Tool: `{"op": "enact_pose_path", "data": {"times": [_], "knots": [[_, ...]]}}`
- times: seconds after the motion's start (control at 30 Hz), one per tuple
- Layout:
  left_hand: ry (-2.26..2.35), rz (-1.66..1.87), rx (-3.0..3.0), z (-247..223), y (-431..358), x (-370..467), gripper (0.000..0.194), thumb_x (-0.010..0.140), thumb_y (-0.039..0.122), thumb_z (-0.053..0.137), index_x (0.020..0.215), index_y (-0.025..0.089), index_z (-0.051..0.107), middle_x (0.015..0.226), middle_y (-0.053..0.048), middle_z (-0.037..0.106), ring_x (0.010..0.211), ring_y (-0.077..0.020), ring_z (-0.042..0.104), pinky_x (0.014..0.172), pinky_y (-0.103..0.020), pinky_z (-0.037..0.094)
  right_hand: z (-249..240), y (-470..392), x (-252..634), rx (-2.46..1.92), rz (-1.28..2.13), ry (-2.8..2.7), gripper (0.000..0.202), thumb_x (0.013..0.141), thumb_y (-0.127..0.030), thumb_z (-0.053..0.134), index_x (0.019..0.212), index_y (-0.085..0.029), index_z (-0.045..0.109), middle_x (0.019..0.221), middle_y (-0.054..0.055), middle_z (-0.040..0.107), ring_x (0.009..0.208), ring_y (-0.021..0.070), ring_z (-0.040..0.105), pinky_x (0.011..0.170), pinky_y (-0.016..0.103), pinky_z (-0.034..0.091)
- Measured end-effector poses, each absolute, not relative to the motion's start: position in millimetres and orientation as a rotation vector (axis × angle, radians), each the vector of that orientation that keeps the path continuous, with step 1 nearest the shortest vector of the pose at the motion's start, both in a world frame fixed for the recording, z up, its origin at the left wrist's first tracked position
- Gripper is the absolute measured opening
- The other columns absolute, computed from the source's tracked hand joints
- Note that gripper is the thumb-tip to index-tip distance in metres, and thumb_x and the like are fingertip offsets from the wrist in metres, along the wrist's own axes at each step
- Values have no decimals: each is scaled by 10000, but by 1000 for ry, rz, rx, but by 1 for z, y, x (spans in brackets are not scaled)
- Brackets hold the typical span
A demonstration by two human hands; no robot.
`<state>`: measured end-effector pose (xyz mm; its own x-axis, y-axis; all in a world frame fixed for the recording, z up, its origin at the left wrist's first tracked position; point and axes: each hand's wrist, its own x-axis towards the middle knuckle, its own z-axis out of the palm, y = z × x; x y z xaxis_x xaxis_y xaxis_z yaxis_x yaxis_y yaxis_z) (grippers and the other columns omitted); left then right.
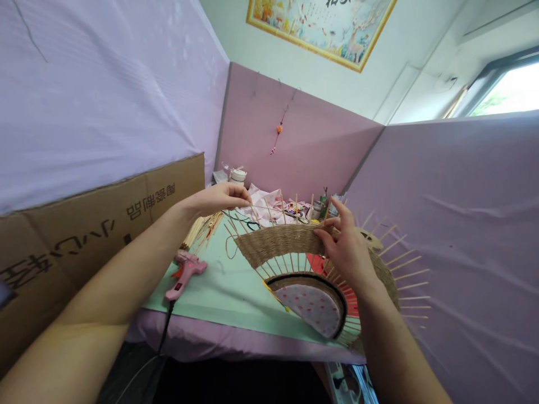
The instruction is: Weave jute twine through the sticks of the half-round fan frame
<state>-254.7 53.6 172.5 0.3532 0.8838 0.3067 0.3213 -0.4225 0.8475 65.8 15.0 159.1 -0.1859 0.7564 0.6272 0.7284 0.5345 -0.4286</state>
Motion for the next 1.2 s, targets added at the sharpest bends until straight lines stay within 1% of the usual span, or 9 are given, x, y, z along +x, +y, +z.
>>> {"op": "enact_pose_path", "data": {"times": [0.13, 0.2, 0.4, 0.5, 0.6, 0.83, 1.03, 1.13, 1.2], "knots": [[985, 977, 1753, 162, 59, -254, 221, 693, 336, 719, 806, 153, 669, 744, -8, 569, 584, -74, 431, 520, -226, 300, 157, 16, 67, -1198, 29, -1923, 675, 851, -329, 557, 1464, -249, 286, 971, 52, 646, 590, 144, 602, 584, 305, 504], [977, 969, 1747, 159, 58, -253, 235, 704, 358, 716, 813, 156, 666, 741, -1, 564, 588, -72, 433, 523, -223, 300, 156, 17, 68, -1199, 12, -1914, 676, 853, -328, 555, 1467, -253, 281, 964, 52, 649, 613, 152, 609, 590, 307, 506], [1273, 1072, 2103, 161, 33, -241, 179, 770, 324, 630, 821, 159, 676, 786, -17, 644, 716, -119, 546, 668, -247, 400, 155, 23, 69, -1206, -22, -1888, 664, 848, -331, 555, 1457, -235, 308, 965, 65, 647, 652, 166, 614, 620, 325, 514], [1361, 1207, 2333, 160, 17, -237, 163, 800, 301, 593, 804, 166, 684, 792, -20, 626, 732, -128, 546, 695, -259, 411, 153, 26, 70, -1193, -10, -1882, 678, 845, -337, 562, 1462, -241, 296, 976, 67, 645, 674, 172, 620, 616, 323, 518], [1369, 1375, 2425, 153, 8, -239, 174, 821, 311, 585, 801, 174, 690, 872, -31, 593, 759, -127, 539, 712, -261, 420, 152, 27, 71, -1195, 4, -1876, 679, 845, -335, 569, 1460, -248, 295, 976, 62, 645, 678, 172, 622, 619, 323, 521], [1322, 1538, 2255, 130, 4, -246, 169, 846, 309, 585, 837, 170, 681, 811, -34, 627, 698, -123, 524, 651, -254, 414, 154, 24, 74, -1180, 41, -1864, 687, 848, -366, 564, 1460, -244, 277, 966, 54, 638, 653, 158, 603, 614, 330, 526], [1298, 1632, 1992, 111, 10, -256, 237, 833, 381, 618, 872, 153, 669, 871, -59, 652, 760, -141, 562, 702, -273, 445, 156, 21, 76, -1149, 67, -1857, 694, 851, -385, 561, 1462, -232, 269, 944, 42, 625, 613, 140, 583, 611, 337, 533], [1224, 1592, 1850, 109, 17, -262, 263, 797, 404, 657, 857, 149, 660, 874, -55, 652, 799, -145, 575, 744, -278, 455, 155, 20, 77, -1142, 70, -1855, 700, 849, -402, 568, 1460, -227, 274, 945, 49, 628, 603, 144, 582, 594, 340, 535], [1178, 1535, 1753, 109, 22, -264, 282, 768, 418, 684, 847, 149, 657, 854, -43, 644, 782, -135, 566, 725, -265, 449, 155, 19, 77, -1146, 74, -1856, 708, 847, -414, 572, 1460, -222, 273, 947, 56, 633, 583, 144, 577, 574, 339, 533]]}}
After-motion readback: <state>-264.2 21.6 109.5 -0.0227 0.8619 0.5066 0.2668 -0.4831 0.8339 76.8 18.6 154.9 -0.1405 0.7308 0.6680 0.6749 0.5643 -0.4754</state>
